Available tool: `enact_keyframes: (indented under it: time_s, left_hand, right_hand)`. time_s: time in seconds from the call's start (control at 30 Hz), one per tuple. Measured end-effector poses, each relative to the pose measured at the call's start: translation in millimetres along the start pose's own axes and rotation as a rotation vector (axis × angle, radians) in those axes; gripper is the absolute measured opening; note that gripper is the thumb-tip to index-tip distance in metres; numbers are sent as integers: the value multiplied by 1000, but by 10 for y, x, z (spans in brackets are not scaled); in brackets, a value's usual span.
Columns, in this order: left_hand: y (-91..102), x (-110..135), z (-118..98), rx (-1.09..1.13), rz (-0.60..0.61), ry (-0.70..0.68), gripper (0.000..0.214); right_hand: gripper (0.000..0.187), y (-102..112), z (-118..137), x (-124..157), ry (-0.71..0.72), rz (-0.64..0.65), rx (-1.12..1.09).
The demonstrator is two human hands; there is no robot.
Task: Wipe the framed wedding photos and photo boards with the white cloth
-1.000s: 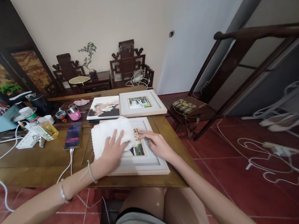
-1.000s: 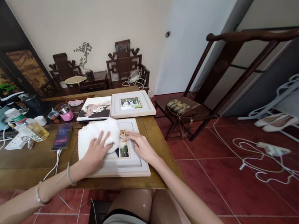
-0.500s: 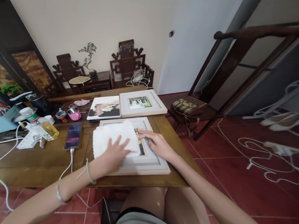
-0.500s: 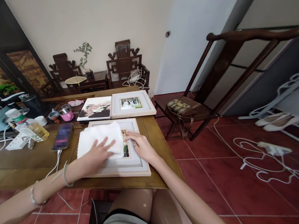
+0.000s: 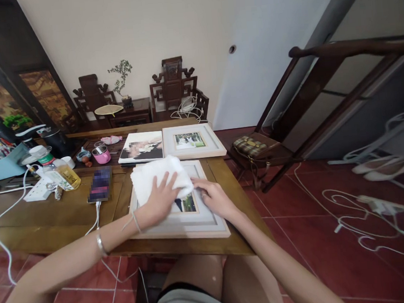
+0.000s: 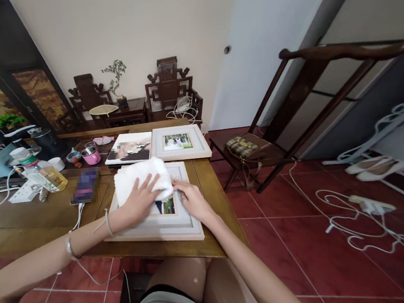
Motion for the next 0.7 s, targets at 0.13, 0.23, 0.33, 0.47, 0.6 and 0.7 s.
enact_keyframes:
  time_s: [0.13, 0.23, 0.33, 0.47, 0.6, 0.7]
  left_hand:
    - [64, -434, 87, 34, -140, -171, 55]
    - [68, -640, 119, 64, -113, -306, 52]
    - [62, -702, 168, 65, -81, -323, 51]
    - [111, -603, 300, -9, -56, -303, 48]
    - [155, -382, 529, -84, -36, -178, 42]
    - [174, -134, 681, -139, -43, -52, 39]
  right_hand:
    - [56, 20, 22, -3, 18, 18, 37]
    - [56, 27, 24, -2, 9, 9, 51]
    - [58, 19, 16, -1, 21, 3, 1]
    - [57, -8, -15, 5, -13, -18, -59]
    - [55, -35, -38, 16, -44, -20, -66]
    - [55, -37, -39, 19, -43, -28, -73]
Point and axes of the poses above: each hand's wrist, its own x-axis away from the middle knuckle, its own y-axis out of the back of the hand, z = x × y, the point moved 1 cm from there along -x, towards the middle knuckle, and after that the axes turned 12 degrees about y, right-handed, at the moved point
